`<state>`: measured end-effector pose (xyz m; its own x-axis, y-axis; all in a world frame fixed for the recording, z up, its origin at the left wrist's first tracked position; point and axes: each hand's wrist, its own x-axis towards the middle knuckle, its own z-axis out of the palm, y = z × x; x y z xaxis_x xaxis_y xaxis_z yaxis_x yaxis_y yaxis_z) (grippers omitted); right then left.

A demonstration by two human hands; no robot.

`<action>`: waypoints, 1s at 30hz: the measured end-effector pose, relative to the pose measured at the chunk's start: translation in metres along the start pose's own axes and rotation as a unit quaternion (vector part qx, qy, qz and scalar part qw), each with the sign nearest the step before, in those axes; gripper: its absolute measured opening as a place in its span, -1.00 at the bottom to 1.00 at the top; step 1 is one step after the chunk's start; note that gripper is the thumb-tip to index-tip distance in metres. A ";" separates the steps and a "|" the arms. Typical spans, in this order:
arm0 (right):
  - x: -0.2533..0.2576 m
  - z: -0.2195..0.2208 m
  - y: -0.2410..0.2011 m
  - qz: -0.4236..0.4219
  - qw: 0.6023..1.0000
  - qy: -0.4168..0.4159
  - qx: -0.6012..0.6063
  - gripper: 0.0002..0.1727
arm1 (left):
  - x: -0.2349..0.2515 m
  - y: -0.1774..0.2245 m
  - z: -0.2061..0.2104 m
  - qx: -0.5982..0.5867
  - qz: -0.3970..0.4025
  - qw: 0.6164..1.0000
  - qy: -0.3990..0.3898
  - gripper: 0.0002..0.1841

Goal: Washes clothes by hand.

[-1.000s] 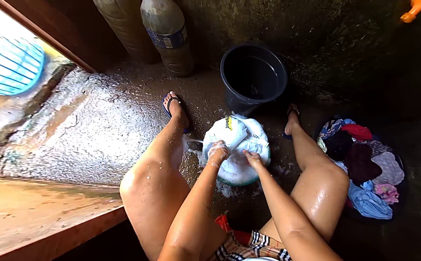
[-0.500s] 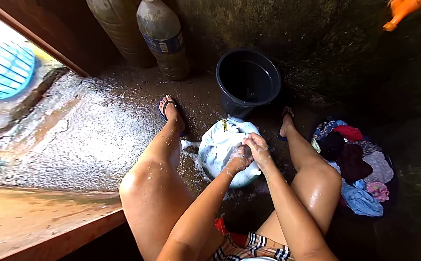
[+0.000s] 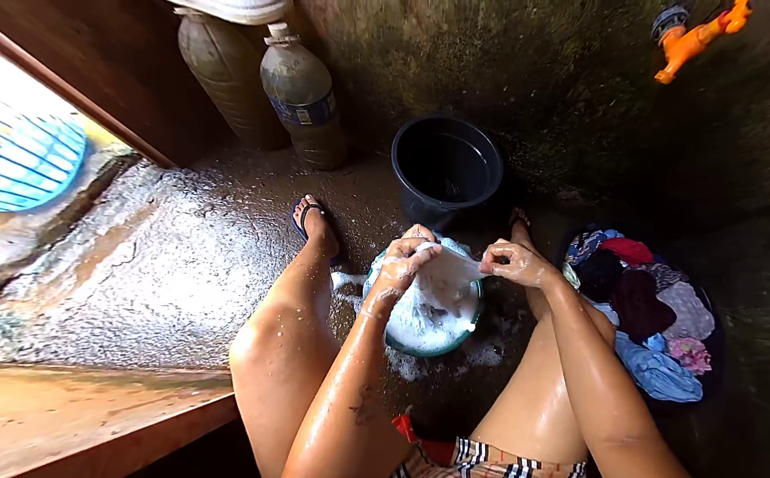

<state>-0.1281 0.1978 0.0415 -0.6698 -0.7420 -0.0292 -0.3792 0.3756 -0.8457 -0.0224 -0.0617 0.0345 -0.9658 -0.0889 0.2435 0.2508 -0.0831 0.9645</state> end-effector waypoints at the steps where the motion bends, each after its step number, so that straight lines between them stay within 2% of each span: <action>1: -0.001 0.002 -0.004 -0.046 0.996 0.029 0.072 -0.79 | 0.000 0.004 0.001 0.006 -0.013 1.000 -0.019 -0.75; 2: -0.002 0.007 -0.008 -0.079 0.983 0.066 0.155 -0.87 | 0.000 0.010 0.001 0.033 -0.042 0.997 -0.052 -0.83; 3: -0.001 0.010 -0.011 -0.102 0.962 0.104 0.230 -0.86 | 0.001 0.018 0.001 0.073 -0.082 0.989 -0.103 -0.87; 4: 0.001 0.014 -0.017 -0.116 0.943 0.142 0.277 -0.83 | 0.003 0.025 -0.001 0.120 -0.120 0.972 -0.161 -0.83; 6: 0.005 0.019 -0.030 -0.137 0.924 0.185 0.305 -0.80 | 0.005 0.035 -0.004 0.192 -0.149 0.939 -0.242 -0.76; 7: 0.005 0.021 -0.031 -0.139 0.935 0.180 0.272 -0.81 | 0.003 0.038 -0.006 0.188 -0.139 0.940 -0.248 -0.76; 9: 0.003 0.025 -0.032 -0.106 0.981 0.102 0.123 -0.89 | -0.002 0.042 -0.011 0.112 -0.068 0.969 -0.209 -0.76; 10: 0.003 0.027 -0.033 -0.044 0.998 0.028 0.036 -0.72 | -0.002 0.044 -0.013 0.068 -0.030 0.978 -0.193 -0.73; 11: 0.006 0.027 -0.037 0.036 0.997 -0.060 -0.040 -0.54 | 0.000 0.046 -0.015 0.041 0.002 0.983 -0.178 -0.70; 12: 0.010 0.028 -0.038 0.092 0.984 -0.126 -0.083 -0.46 | 0.000 0.046 -0.015 0.023 0.021 0.987 -0.158 -0.69; 13: 0.012 0.029 -0.036 0.107 0.981 -0.137 -0.087 -0.48 | -0.002 0.045 -0.012 -0.003 0.025 0.991 -0.133 -0.67; 14: 0.010 0.030 -0.030 0.079 0.992 -0.083 -0.049 -0.56 | -0.004 0.040 -0.008 -0.050 0.010 0.994 -0.093 -0.67; 15: 0.008 0.035 -0.023 0.011 0.999 0.015 0.044 -0.68 | -0.007 0.033 0.000 -0.112 -0.020 0.993 -0.031 -0.70; 16: 0.009 0.047 -0.021 -0.081 0.975 0.109 0.175 -0.82 | -0.009 0.026 0.012 -0.171 -0.063 0.982 0.045 -0.68; 17: 0.014 0.064 -0.032 -0.149 0.934 0.179 0.271 -0.82 | -0.008 0.020 0.027 -0.207 -0.116 0.964 0.116 -0.62; 18: 0.020 0.088 -0.052 -0.181 0.906 0.250 0.289 -0.79 | -0.006 0.012 0.042 -0.228 -0.169 0.944 0.169 -0.56; 19: 0.025 0.114 -0.073 -0.200 0.890 0.320 0.256 -0.82 | -0.008 0.004 0.055 -0.233 -0.204 0.930 0.197 -0.54; 20: 0.028 0.136 -0.086 -0.223 0.877 0.374 0.204 -0.76 | -0.014 -0.002 0.063 -0.223 -0.211 0.930 0.200 -0.58; 21: 0.031 0.147 -0.086 -0.236 0.871 0.406 0.143 -0.67 | -0.019 -0.006 0.068 -0.190 -0.214 0.937 0.199 -0.62; 22: 0.031 0.148 -0.073 -0.223 0.870 0.430 0.091 -0.68 | -0.024 -0.006 0.068 -0.146 -0.224 0.947 0.179 -0.70; 24: 0.035 0.134 -0.036 -0.138 0.871 0.472 0.016 -0.78 | -0.026 0.004 0.075 -0.056 -0.255 0.950 0.169 -0.73; 26: 0.036 0.136 -0.024 -0.085 0.859 0.506 -0.010 -0.81 | -0.022 0.012 0.081 -0.032 -0.272 0.943 0.191 -0.71; 27: 0.031 0.143 -0.033 -0.089 0.857 0.508 0.000 -0.80 | -0.022 0.008 0.079 -0.040 -0.266 0.944 0.191 -0.72; 28: 0.024 0.153 -0.046 -0.125 0.856 0.502 0.012 -0.77 | -0.023 -0.004 0.076 -0.052 -0.244 0.950 0.186 -0.75; 30: 0.017 0.171 -0.057 -0.224 0.842 0.491 0.007 -0.68 | -0.025 -0.035 0.069 -0.088 -0.197 0.959 0.186 -0.67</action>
<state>-0.0087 0.0694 -0.0017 -0.6694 0.0114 0.7428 -0.7308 0.1695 -0.6612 -0.0113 0.0115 0.0013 -0.9063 -0.3602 -0.2209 -0.0898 -0.3468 0.9336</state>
